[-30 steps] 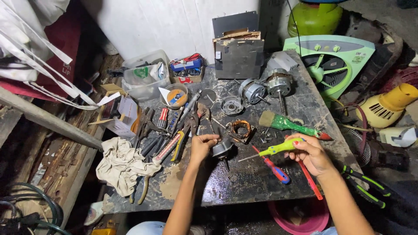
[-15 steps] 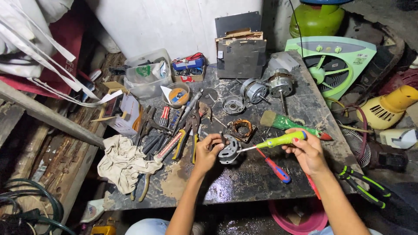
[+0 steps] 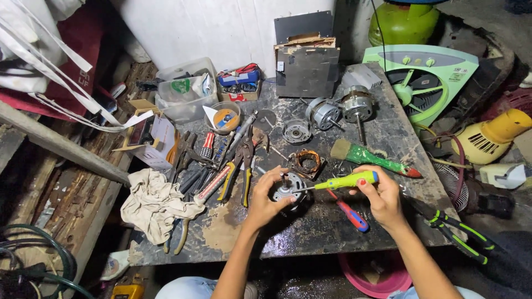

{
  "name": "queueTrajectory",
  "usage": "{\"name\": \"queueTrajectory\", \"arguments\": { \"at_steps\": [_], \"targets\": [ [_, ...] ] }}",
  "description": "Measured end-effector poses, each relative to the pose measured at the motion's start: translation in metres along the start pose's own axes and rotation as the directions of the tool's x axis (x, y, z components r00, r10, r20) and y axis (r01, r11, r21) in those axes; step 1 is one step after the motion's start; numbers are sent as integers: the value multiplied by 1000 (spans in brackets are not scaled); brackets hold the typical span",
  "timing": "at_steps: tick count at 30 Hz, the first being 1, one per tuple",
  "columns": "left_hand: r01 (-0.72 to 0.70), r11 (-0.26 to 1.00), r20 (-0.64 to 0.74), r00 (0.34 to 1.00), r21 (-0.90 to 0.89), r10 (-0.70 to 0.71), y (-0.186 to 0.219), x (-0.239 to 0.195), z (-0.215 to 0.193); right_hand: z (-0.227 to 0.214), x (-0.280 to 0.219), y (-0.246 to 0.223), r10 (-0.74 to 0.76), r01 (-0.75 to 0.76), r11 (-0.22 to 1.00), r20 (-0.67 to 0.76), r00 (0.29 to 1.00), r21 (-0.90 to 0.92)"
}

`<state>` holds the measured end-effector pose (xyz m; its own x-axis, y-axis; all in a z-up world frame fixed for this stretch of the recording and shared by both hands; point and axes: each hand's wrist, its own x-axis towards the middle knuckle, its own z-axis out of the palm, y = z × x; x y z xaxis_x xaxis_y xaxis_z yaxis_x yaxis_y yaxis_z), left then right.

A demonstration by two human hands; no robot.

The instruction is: The person cleans a motor stator with a brush, then uses a screwdriver to pry and separate a rotor from a housing. The person handles the stator, rotor, and housing on a cluttered workbench.

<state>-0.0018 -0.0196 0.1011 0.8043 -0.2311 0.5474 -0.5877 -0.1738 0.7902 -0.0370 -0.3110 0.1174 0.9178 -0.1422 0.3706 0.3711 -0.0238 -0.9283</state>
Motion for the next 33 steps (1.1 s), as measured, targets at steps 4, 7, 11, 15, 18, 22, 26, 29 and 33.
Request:
{"name": "queueTrajectory", "arguments": {
  "at_steps": [4,7,11,15,18,22,26,29,33],
  "targets": [
    [26,991,35,999,131,-30,14,2,-4,-1,0,-1,6,-6,1000,-21,1000,4],
    [8,972,56,998,233,-22,7,0,-1,-5,0,1,28,-28,1000,-36,999,-4],
    [19,967,52,998,254,-34,9,-1,0,-8,0,1,14,-16,1000,-60,998,-23],
    [11,961,76,996,276,-34,17,2,-3,-8,0,2,2,-4,1000,-78,997,-21],
    [15,962,107,993,274,-46,26,5,-7,-8,3,4,20,-16,999,-88,996,40],
    [22,960,104,993,280,-53,9,2,-4,-7,2,14,73,-50,981,-119,990,185],
    [51,968,93,993,246,-76,11,2,-3,-5,3,21,116,-95,977,-104,988,192],
    [54,971,88,993,233,-76,0,-1,0,-7,4,28,143,-119,969,-102,984,215],
    [45,974,53,997,223,-58,-12,-4,6,-8,4,28,165,-137,946,-73,984,295]
  ]
}}
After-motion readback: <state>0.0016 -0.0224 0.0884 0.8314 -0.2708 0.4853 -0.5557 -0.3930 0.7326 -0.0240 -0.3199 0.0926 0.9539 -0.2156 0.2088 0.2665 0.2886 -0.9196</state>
